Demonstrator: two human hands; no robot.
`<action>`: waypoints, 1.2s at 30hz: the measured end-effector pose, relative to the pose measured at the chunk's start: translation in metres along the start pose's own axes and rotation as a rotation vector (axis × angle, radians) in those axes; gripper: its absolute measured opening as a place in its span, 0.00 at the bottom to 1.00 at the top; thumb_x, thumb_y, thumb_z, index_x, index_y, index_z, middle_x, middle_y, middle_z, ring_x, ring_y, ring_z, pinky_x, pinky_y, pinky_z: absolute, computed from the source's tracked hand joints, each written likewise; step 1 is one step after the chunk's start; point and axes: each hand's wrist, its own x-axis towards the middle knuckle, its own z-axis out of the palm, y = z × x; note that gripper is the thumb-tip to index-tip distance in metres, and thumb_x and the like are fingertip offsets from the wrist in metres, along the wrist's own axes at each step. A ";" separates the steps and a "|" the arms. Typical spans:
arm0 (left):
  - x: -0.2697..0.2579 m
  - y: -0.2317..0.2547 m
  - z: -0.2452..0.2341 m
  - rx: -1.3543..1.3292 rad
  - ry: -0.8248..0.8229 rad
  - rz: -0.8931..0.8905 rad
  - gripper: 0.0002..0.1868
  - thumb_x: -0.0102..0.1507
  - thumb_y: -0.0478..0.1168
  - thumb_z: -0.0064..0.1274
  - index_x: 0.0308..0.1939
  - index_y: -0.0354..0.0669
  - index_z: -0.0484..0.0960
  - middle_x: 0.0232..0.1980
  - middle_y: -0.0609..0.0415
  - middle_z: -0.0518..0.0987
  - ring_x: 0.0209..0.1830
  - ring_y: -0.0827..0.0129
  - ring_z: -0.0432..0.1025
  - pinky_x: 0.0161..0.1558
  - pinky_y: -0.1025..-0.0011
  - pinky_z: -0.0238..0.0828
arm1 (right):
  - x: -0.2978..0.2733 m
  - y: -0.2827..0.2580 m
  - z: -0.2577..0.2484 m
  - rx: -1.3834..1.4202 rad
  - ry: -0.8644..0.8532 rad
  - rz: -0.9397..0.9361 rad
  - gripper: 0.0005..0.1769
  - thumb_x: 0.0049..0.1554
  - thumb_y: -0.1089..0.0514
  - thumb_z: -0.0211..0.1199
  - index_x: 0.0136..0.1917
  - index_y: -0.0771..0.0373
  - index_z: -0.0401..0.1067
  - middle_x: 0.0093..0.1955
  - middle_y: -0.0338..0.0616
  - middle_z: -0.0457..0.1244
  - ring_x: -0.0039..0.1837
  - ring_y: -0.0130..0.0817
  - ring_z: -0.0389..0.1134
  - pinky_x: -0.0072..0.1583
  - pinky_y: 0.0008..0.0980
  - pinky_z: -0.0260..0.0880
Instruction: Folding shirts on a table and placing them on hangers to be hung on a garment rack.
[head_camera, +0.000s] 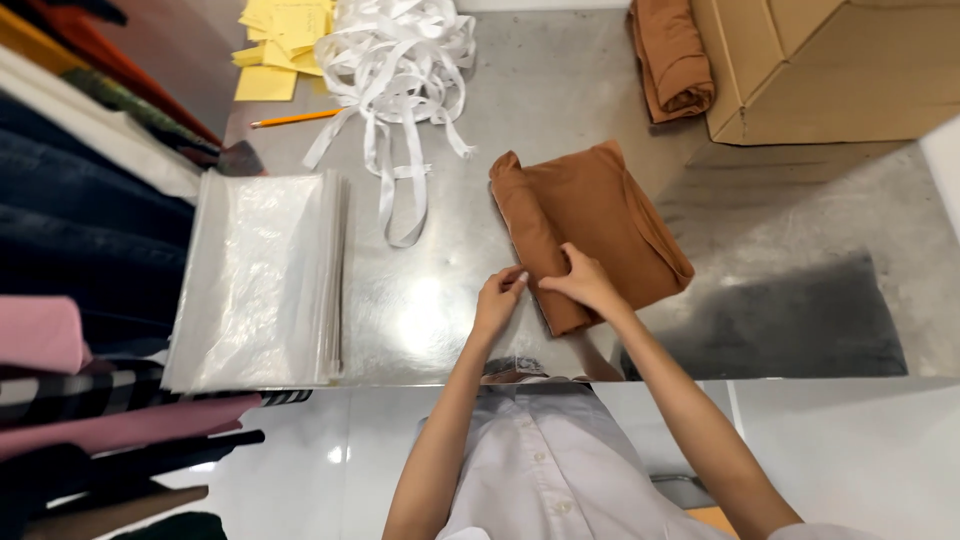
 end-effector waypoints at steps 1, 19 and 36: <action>-0.007 0.009 -0.009 -0.005 0.015 0.002 0.21 0.66 0.55 0.57 0.61 0.57 0.82 0.54 0.51 0.82 0.55 0.66 0.78 0.54 0.67 0.78 | -0.006 -0.013 0.009 -0.006 -0.005 -0.014 0.47 0.42 0.36 0.75 0.71 0.51 0.64 0.66 0.54 0.65 0.69 0.52 0.65 0.64 0.49 0.69; -0.080 0.095 -0.070 -0.276 0.334 -0.043 0.48 0.63 0.62 0.56 0.71 0.28 0.58 0.66 0.32 0.66 0.70 0.45 0.64 0.67 0.53 0.65 | -0.060 -0.096 0.050 0.631 -0.116 -0.234 0.18 0.62 0.58 0.56 0.65 0.58 0.60 0.50 0.58 0.71 0.52 0.47 0.75 0.57 0.42 0.76; -0.122 0.125 -0.061 -0.664 0.103 -0.200 0.44 0.69 0.64 0.42 0.80 0.42 0.49 0.82 0.40 0.50 0.82 0.49 0.44 0.77 0.50 0.46 | -0.072 -0.039 0.063 0.834 0.078 -0.175 0.18 0.61 0.60 0.63 0.64 0.58 0.74 0.51 0.47 0.70 0.48 0.29 0.71 0.49 0.29 0.76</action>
